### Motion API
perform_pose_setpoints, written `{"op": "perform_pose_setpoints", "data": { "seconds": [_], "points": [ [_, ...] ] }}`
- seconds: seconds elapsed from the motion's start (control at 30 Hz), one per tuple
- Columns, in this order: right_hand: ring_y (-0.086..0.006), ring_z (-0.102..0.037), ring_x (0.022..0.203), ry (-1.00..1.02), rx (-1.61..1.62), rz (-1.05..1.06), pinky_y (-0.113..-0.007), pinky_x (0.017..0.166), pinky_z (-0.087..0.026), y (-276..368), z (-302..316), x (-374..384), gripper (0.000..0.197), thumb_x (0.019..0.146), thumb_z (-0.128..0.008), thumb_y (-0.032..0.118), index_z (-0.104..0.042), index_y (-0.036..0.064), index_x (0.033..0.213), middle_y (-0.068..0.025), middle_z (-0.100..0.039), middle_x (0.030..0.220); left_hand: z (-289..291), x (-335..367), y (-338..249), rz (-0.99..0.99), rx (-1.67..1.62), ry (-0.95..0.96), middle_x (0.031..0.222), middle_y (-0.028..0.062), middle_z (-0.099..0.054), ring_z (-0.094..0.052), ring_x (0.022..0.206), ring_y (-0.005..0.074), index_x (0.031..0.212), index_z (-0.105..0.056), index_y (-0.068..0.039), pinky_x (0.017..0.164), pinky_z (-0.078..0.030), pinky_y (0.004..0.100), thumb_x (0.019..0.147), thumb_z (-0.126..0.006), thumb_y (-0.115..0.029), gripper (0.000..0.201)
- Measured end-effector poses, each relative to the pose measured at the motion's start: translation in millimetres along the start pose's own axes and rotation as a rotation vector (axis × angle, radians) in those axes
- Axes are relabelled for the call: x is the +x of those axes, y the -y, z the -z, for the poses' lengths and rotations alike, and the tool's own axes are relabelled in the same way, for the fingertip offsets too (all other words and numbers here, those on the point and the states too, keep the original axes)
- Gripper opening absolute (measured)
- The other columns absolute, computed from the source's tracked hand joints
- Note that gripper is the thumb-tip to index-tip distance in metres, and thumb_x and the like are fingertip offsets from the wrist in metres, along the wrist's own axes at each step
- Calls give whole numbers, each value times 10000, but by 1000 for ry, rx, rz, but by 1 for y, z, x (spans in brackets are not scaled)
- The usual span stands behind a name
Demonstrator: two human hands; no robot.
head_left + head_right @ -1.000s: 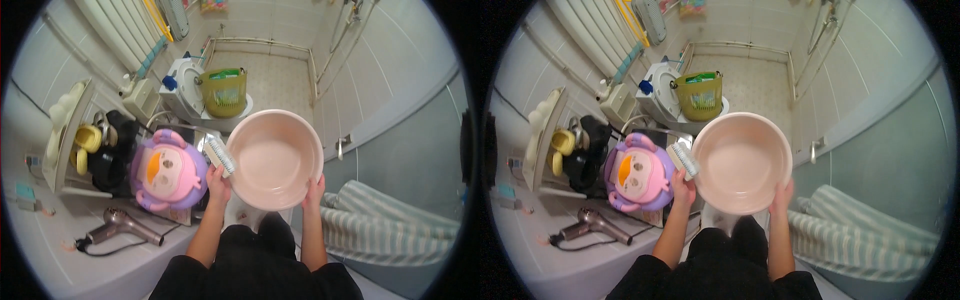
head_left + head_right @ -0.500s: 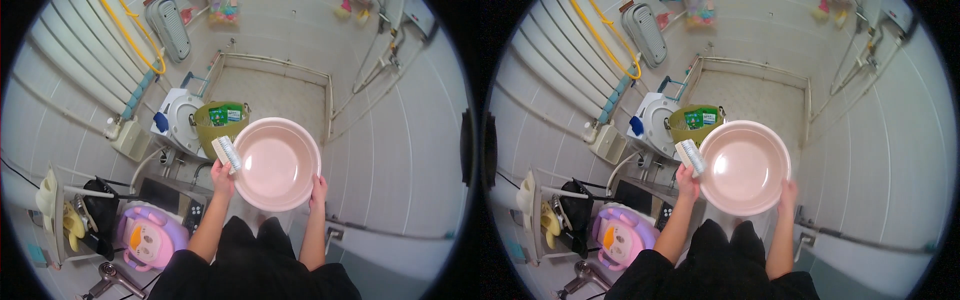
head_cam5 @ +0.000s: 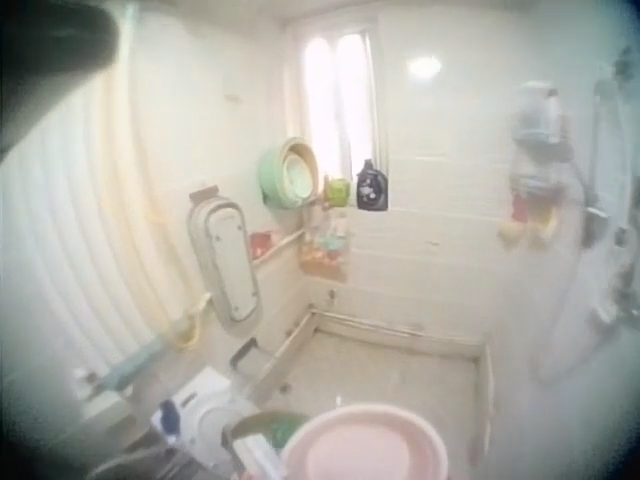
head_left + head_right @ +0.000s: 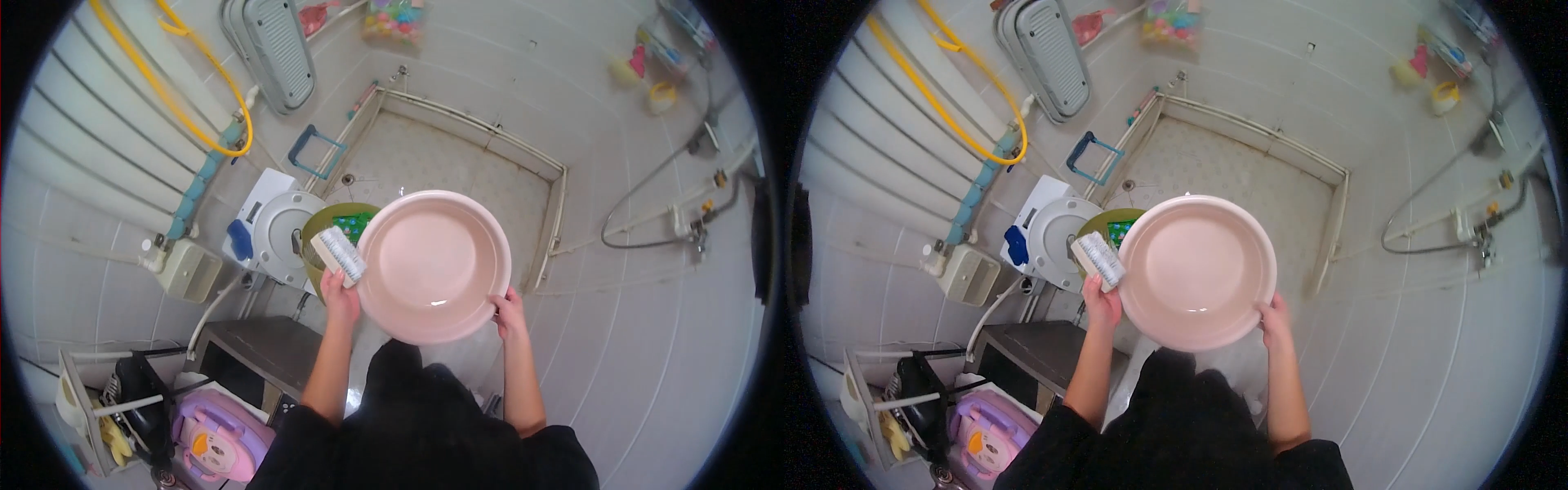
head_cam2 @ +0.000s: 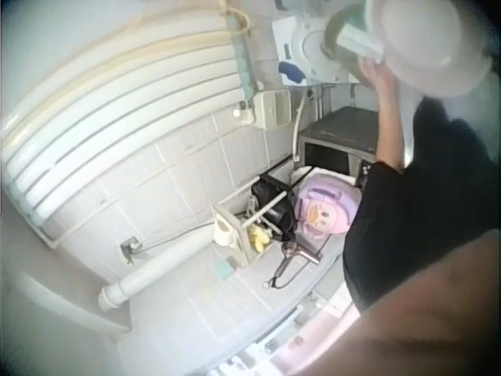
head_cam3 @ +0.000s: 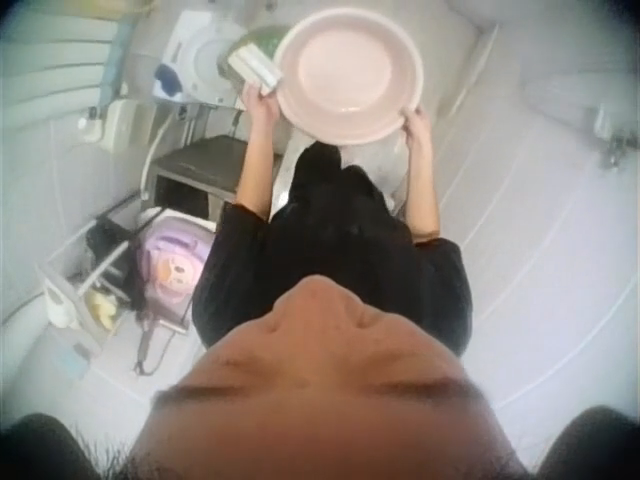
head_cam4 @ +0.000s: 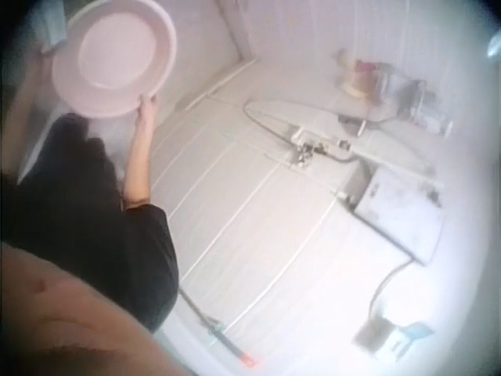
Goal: The person cleans the bathroom floor by hand with a blue cloth, wiping several sections of the tiled surface around the toilet and cabinets.
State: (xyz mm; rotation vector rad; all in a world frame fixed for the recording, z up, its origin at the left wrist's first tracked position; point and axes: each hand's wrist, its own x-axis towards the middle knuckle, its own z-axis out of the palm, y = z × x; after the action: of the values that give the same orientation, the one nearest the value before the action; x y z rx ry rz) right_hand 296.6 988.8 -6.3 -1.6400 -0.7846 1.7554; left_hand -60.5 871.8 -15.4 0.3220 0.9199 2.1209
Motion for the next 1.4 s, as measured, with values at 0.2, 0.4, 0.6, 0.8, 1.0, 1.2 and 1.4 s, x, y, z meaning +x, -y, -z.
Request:
{"op": "perform_pose_setpoints", "data": {
  "seconds": [0.2,0.4,0.6,0.8,1.0,1.2,1.4],
  "points": [
    [-149,-709,847,-34,-57,162,-289,647,-561,57,-24,96,369,949,-699,75,-631,39,1311,-60,-745,1067,-62,98,26,38,463,-29,1370,149,-669,-611,1323,257,1450,-529,60,1196,-432,462,919,-748,-203,632],
    [-97,-659,783,-8,-89,395,-261,638,-513,133,-54,198,311,947,-704,57,-655,25,1252,-33,-731,971,-158,191,29,-270,1591,667,1259,106,-704,-607,1246,333,1351,-683,-129,1109,-429,483,662,-820,-100,703],
    [-98,-670,881,192,-120,373,-274,773,-533,204,-106,304,245,968,-682,1,-676,-13,1213,-50,-748,1059,-166,269,142,-258,1820,653,1295,81,-656,-606,1235,322,1391,-661,-200,1052,-464,479,718,-772,-55,697],
    [-108,-589,780,332,-344,434,-308,690,-507,231,-149,421,139,932,-713,72,-686,16,1057,-8,-663,877,-154,344,206,-116,1880,386,1297,94,-641,-603,1261,320,1408,-649,-177,1051,-485,502,793,-710,-44,632],
    [-116,-609,839,534,-303,317,-315,772,-513,265,-237,449,123,927,-702,35,-688,10,1046,-24,-677,928,-137,362,206,-250,1985,-23,1435,138,-608,-588,1328,362,1424,-649,-152,1068,-510,454,800,-701,-47,635],
    [-143,-681,943,611,-247,222,-318,815,-535,276,-330,537,197,949,-704,5,-694,7,1146,-68,-742,1074,-145,344,181,-342,1430,-604,1437,199,-578,-580,1291,387,1345,-658,-92,1061,-512,475,830,-724,-67,520],
    [-105,-612,886,722,-257,219,-286,765,-483,255,-457,561,242,908,-694,-6,-694,9,1149,-20,-707,1040,-35,361,215,65,174,-1114,1581,162,-445,-605,1226,287,1711,-184,-201,1007,-494,452,964,-663,-265,889]
  ]
}}
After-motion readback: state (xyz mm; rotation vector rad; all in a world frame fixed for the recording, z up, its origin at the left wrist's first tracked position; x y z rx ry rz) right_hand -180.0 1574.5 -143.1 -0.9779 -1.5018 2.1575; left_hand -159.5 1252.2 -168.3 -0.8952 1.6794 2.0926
